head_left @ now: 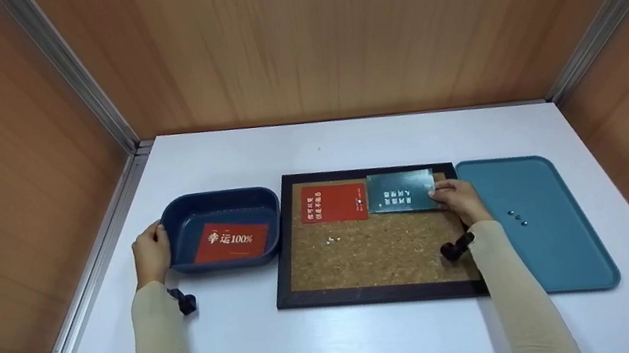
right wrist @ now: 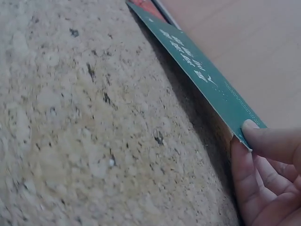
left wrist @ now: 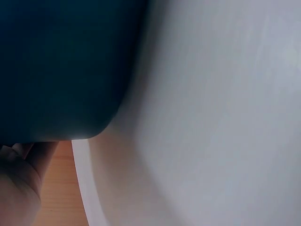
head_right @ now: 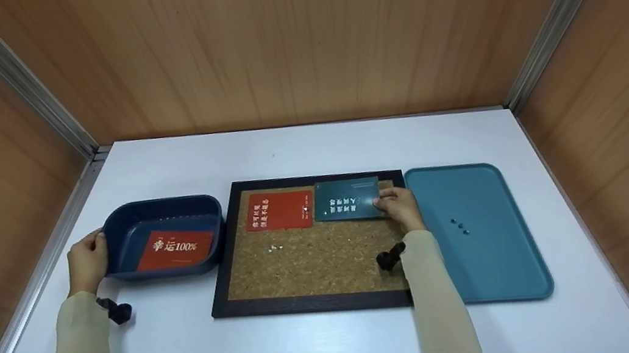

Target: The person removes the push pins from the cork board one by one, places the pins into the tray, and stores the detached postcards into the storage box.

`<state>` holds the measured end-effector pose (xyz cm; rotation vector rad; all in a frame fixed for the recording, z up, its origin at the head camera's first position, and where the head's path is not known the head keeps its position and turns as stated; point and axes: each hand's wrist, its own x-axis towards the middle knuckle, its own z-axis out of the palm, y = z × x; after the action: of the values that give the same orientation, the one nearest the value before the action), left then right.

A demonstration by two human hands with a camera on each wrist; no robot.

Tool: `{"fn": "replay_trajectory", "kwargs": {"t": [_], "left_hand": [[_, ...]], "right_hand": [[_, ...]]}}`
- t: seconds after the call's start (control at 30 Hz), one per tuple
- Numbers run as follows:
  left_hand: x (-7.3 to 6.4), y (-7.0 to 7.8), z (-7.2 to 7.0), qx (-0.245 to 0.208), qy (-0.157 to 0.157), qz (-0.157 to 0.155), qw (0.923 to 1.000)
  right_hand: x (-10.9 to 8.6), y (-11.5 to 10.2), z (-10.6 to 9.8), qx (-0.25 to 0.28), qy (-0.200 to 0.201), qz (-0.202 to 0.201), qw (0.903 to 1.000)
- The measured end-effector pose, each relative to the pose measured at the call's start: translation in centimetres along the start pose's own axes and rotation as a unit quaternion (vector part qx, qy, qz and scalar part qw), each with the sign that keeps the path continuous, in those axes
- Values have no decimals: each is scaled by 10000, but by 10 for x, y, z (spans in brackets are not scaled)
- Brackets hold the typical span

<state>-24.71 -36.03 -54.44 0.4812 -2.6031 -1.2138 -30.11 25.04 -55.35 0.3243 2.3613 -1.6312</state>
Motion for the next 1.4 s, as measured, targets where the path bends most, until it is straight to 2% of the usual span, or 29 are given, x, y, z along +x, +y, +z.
{"fn": "replay_trajectory", "kwargs": {"t": [0.23, 0.57, 0.77, 0.97, 1.4], "left_hand": [[-1, 4, 0, 61, -21, -3, 10000], [0, 2, 0, 49, 23, -39, 10000], [0, 3, 2, -22, 91, -22, 10000], [1, 3, 3, -40, 12, -49, 10000], [5, 4, 3, 36, -30, -71, 10000]], "right_hand": [[-2, -9, 3, 271, -191, 108, 9994], [-5, -34, 21, 623, -418, -59, 9972], [-6, -51, 41, 716, -493, -55, 9962], [-5, -65, 62, 864, -575, -89, 9946], [-8, -94, 119, 1143, -938, -208, 9888]]}}
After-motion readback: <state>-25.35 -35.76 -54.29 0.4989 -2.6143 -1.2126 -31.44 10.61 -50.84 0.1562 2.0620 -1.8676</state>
